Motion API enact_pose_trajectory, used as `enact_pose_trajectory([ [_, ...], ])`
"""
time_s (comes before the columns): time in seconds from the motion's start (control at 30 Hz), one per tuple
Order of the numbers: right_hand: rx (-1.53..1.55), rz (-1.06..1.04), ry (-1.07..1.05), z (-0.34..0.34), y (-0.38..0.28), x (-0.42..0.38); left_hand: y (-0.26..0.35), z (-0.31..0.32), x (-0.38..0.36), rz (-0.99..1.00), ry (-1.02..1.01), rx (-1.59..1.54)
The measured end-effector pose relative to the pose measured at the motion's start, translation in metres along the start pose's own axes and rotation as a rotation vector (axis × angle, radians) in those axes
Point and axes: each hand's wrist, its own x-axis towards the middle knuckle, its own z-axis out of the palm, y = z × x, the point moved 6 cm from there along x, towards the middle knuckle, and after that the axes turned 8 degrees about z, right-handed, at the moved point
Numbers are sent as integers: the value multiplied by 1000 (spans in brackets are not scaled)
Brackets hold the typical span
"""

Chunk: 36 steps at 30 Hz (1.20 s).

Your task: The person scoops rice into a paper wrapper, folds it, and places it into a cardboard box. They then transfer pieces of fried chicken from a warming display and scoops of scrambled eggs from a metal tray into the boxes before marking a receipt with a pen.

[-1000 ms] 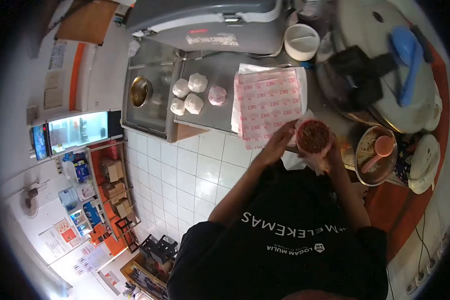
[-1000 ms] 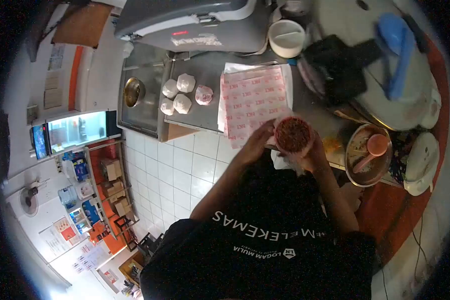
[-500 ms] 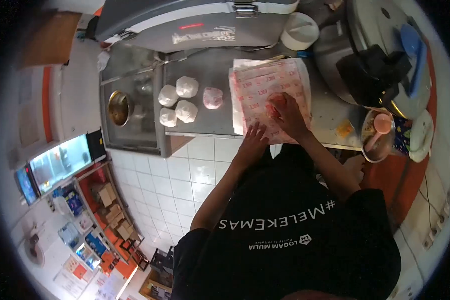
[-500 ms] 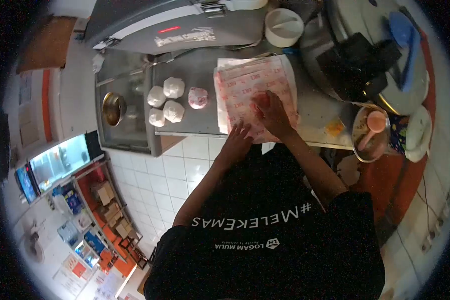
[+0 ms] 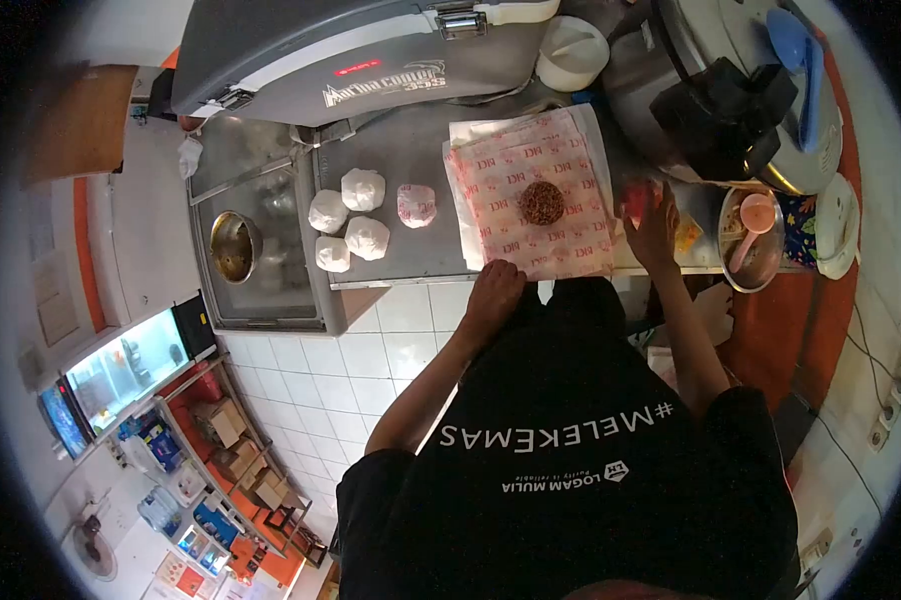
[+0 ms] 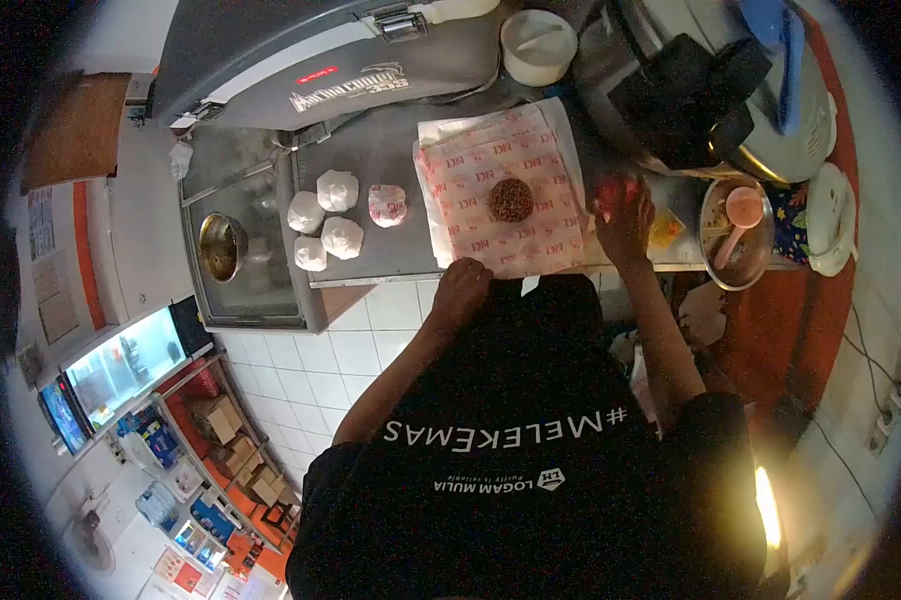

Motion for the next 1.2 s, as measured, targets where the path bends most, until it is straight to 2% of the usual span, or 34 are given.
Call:
enact_pose_trajectory([
  [0.07,-64,-5,-92,-43,-46,1,-5,-6,1,-11,4,-6],
  [0.13,286,-290,-517,-52,-95,-15,-5,-24,5,14,39,-43],
  [0.17,290,-282,-515,-43,-96,-22,-7,-28,5,20,32,-44],
  [0.23,103,-560,-528,-16,-107,-47,-11,-28,4,17,-56,-154],
  [0.27,44,-621,-552,-11,-107,-48,-15,-29,3,11,-62,-159],
  [0.33,56,-631,-616,-5,-105,-46,-23,-21,3,-2,-202,-246],
  [0.37,65,-637,-672,-3,-107,-47,-25,-21,1,-9,-205,-246],
  [0.47,181,-668,-551,-19,-115,-50,-23,-27,-1,85,-170,-187],
  [0.57,70,-653,-600,-2,-100,-52,-24,-35,-2,160,-80,-182],
  [0.67,66,-618,-612,-2,-95,-46,-39,-28,0,95,-74,-195],
  [0.73,56,-566,-647,0,-96,-40,-47,-33,6,-30,-59,-360],
  [0.87,28,-437,-736,-1,-97,-26,-55,-38,17,-56,16,-473],
  [0.9,27,-434,-734,-6,-98,-23,-60,-34,19,-143,-57,-560],
  [0.93,184,-452,-682,-19,-104,-20,-65,-29,20,-232,-133,-647],
  [0.97,341,-469,-628,-28,-109,-18,-65,-31,23,-231,-136,-647],
  [1.07,361,-500,-729,-15,-121,-16,-65,-34,30,-313,-188,-783],
  [1.13,274,-538,-706,1,-121,-21,-62,-33,34,-412,-271,-963],
  [1.2,185,-577,-680,-5,-133,-17,-67,-31,37,-395,-263,-900],
])
